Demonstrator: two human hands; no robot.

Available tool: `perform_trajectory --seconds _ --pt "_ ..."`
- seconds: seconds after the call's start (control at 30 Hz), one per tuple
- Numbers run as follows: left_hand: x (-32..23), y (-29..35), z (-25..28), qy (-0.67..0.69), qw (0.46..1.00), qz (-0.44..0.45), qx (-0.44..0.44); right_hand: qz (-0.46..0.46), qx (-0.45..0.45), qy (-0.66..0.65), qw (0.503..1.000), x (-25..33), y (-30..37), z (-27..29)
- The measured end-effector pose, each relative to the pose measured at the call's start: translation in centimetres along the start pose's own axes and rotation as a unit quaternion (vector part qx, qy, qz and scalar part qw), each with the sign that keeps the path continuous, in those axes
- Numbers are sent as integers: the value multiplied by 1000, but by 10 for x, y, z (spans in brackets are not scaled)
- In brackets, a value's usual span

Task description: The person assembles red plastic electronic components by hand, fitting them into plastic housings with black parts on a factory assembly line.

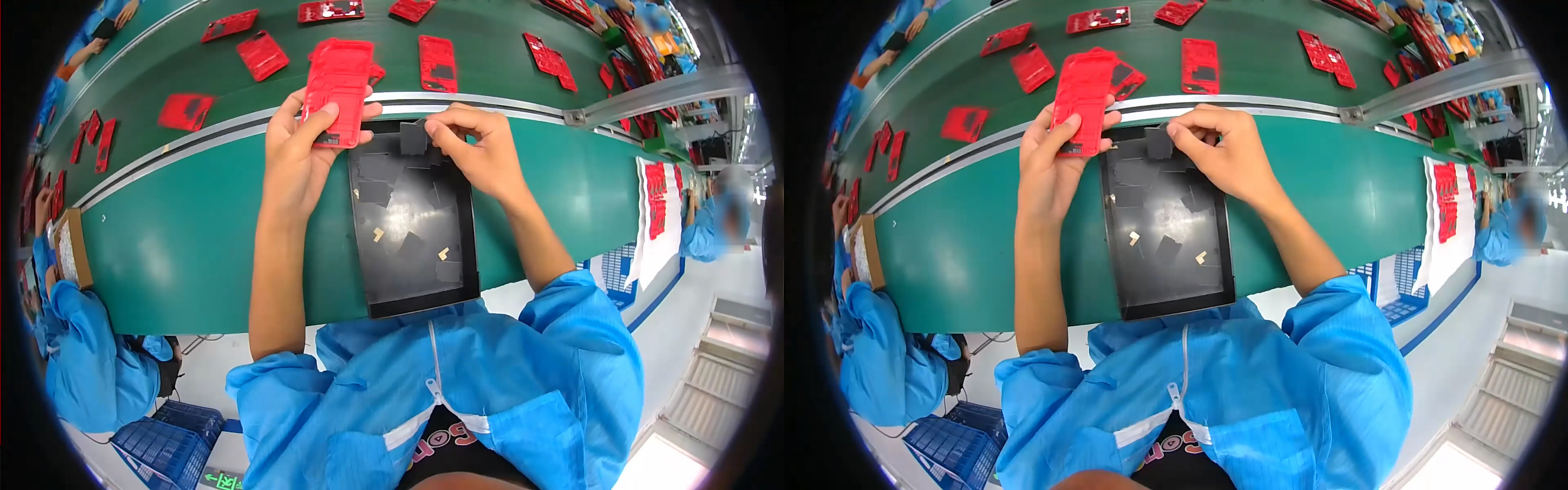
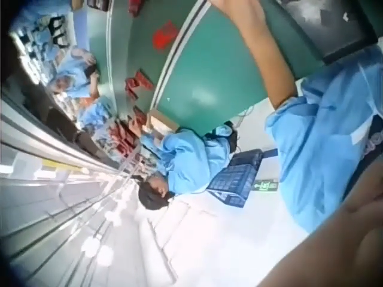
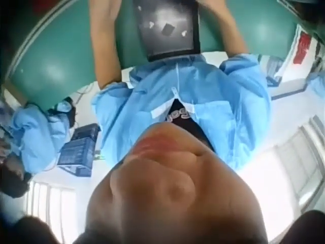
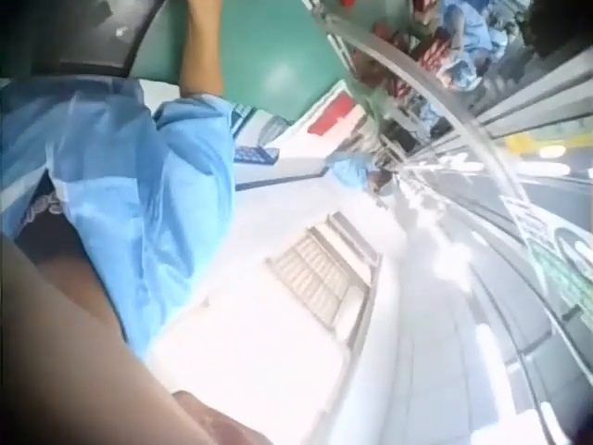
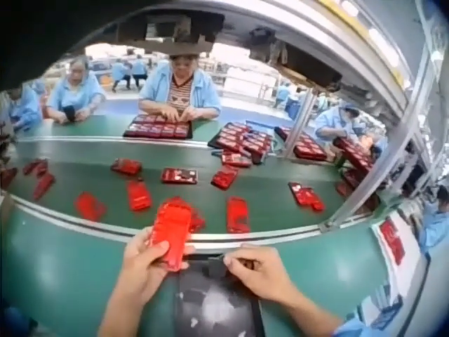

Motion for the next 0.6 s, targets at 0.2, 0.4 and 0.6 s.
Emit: perform_trajectory --seconds 0.2,0.4,0.6 --pt "7 4 -11 -34 999 -9 32 -53 -12 -162 985 9 4 9" --pt "12 11 -22 25 999 5 37 -43 -40 -234 970 22 9 9" --pt "17 18 -33 -15 1000 -15 16 6 -78 -247 966 33 13 -3"
Point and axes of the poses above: each hand's wrist, its own y-axis away from the middle knuckle, its own z-axis out of the back of the hand, x = y × z, the point moved 9 cm from there along -y, towards the middle knuckle, and after that the axes turned 7 degrees about -y, right-handed, at the moved point
